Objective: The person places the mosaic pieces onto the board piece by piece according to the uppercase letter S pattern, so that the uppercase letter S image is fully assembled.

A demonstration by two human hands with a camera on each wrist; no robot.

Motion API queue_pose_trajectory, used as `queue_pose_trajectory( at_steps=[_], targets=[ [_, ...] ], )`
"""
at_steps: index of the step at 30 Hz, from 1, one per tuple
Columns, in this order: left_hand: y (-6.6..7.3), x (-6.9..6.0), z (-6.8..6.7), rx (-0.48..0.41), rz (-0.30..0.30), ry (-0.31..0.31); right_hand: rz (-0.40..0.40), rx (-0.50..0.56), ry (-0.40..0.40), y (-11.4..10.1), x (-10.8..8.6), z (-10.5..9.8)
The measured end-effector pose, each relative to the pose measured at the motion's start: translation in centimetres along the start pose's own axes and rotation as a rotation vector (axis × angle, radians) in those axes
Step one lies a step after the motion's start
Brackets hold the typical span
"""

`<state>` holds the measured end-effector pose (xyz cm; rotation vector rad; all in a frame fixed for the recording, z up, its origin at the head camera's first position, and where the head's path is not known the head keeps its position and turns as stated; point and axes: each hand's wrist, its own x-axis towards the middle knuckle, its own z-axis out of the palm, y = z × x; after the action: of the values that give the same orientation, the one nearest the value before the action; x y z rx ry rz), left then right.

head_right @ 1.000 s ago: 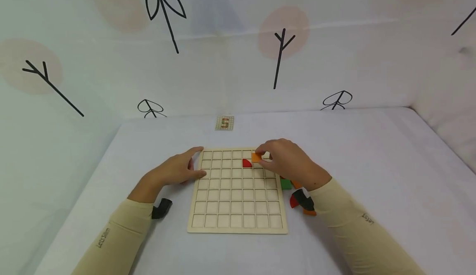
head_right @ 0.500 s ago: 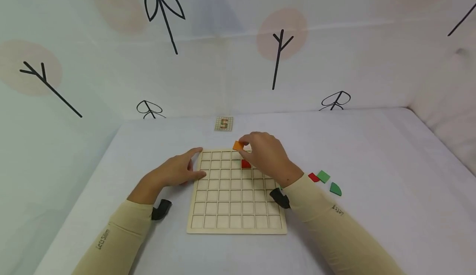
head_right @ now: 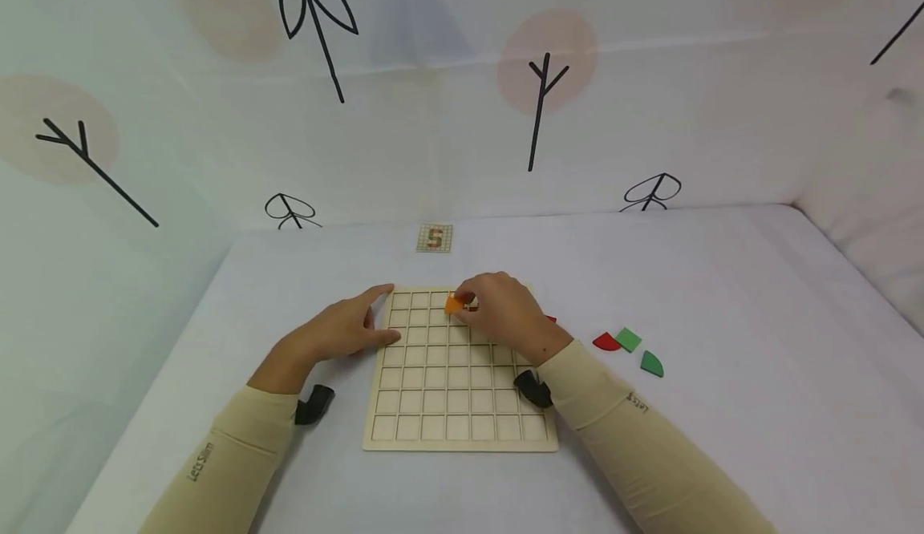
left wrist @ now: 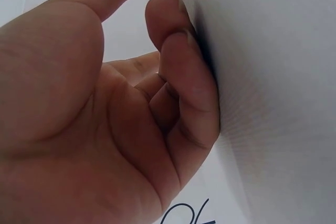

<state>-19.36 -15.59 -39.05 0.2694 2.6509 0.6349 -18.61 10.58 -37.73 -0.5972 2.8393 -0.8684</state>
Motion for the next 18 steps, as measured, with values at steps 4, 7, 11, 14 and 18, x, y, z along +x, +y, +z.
queue_pose_trajectory(
  at_steps=[4,7,11,14,18],
  targets=[
    [-0.05,0.02,0.12,-0.002,-0.006,0.000,-0.011,0.004,-0.029,0.56,-0.04,0.33],
    [-0.07,0.14,0.20,0.000,-0.006,0.004,-0.031,-0.017,-0.026,0.89,-0.06,0.51],
    [-0.12,0.31,0.20,0.003,0.003,0.010,-0.040,-0.044,-0.013,1.06,0.02,0.67],
    [-0.14,0.30,0.19,0.004,-0.001,0.010,-0.039,-0.048,-0.016,1.01,0.04,0.75],
    [-0.17,0.17,0.18,0.003,-0.008,0.009,-0.059,-0.059,-0.025,0.87,0.01,0.74]
  ],
)
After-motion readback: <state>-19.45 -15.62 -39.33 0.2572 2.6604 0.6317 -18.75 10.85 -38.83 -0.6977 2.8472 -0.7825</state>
